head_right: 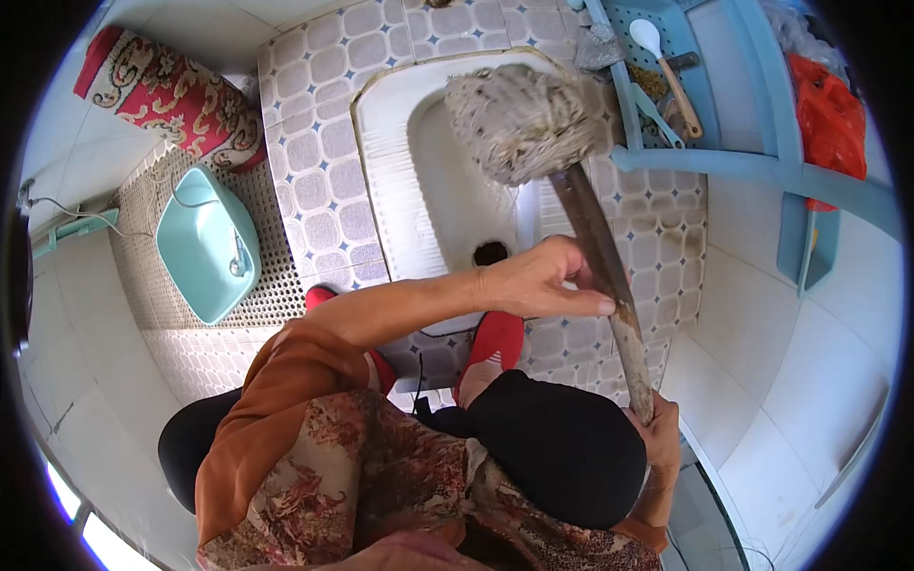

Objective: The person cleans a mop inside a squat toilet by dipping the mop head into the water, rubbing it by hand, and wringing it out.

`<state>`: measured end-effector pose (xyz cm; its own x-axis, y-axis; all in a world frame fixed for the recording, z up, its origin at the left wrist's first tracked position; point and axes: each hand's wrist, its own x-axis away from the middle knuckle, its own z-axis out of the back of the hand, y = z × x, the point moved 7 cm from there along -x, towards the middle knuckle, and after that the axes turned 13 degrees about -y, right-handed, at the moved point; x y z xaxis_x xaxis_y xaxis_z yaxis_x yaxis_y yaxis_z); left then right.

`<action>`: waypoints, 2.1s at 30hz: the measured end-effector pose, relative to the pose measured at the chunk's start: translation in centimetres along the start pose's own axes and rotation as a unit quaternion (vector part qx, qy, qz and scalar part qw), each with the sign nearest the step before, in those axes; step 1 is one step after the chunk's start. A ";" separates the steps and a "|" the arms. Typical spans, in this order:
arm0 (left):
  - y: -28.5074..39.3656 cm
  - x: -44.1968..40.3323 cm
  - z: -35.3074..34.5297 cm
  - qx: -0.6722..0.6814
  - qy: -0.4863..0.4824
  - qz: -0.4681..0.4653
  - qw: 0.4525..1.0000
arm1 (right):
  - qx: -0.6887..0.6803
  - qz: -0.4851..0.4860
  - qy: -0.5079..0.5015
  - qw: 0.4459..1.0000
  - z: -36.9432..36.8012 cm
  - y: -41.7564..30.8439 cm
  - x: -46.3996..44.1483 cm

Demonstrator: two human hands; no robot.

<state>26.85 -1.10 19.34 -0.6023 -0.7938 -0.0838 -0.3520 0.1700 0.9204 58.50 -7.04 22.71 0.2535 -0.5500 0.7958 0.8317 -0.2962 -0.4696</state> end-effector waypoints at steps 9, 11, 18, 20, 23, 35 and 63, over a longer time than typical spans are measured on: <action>0.4 -1.0 0.4 -0.006 0.009 -0.011 1.000 | 0.031 0.051 0.023 0.998 -0.4 -3.4 0.3; 0.3 -1.0 0.4 -0.005 0.007 -0.005 1.000 | 0.044 0.059 0.033 0.997 -0.3 -3.4 0.2; -1.1 -1.4 0.3 0.054 0.031 -0.041 0.997 | 0.079 0.057 0.077 0.992 0.1 -3.6 -0.1; -0.6 -1.3 0.6 0.032 0.038 -0.042 0.998 | 0.083 0.062 0.087 0.991 0.3 -4.0 -0.2; 0.6 -1.2 1.3 -0.041 0.052 -0.022 0.998 | 0.079 0.065 0.101 0.990 0.2 -4.1 -0.4; 1.2 -1.9 1.4 -0.085 0.059 -0.023 0.994 | 0.014 0.056 0.015 0.998 -0.3 -4.1 -1.5; -21.4 4.4 6.4 0.146 0.376 0.299 0.865 | 0.055 -0.192 0.059 0.978 -9.8 5.0 -9.9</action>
<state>27.11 -4.52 -3.19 -0.1422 -0.6498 0.7467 -0.3708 0.7344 0.5684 55.29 -10.76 8.70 -0.1419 -0.5033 0.8524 0.9044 -0.4160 -0.0952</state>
